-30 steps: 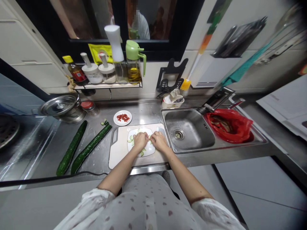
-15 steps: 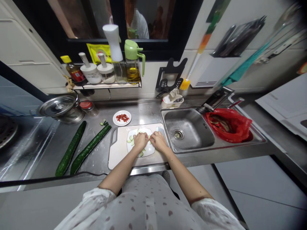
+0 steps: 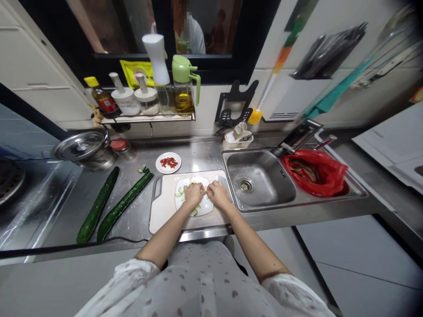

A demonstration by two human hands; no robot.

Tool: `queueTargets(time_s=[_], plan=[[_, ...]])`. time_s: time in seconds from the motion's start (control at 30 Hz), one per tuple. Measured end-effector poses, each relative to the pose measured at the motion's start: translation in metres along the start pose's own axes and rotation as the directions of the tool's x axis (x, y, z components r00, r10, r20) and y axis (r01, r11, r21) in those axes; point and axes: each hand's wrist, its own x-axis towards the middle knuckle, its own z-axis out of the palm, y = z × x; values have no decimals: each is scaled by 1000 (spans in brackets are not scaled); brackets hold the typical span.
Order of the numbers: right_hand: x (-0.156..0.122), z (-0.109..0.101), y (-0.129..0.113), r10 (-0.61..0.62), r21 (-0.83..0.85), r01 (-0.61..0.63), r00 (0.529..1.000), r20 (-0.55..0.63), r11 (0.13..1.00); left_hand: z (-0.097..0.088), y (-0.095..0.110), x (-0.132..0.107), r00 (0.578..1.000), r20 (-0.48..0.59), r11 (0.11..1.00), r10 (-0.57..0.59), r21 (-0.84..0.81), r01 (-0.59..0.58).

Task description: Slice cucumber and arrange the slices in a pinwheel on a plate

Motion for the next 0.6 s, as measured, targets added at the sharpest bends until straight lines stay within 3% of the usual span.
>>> queueTargets(time_s=[0.6], plan=[[1,4,4,-10,-8,10,999,-49,1000,-1,2,-1,1000,-8,1000,6,-2,-6]])
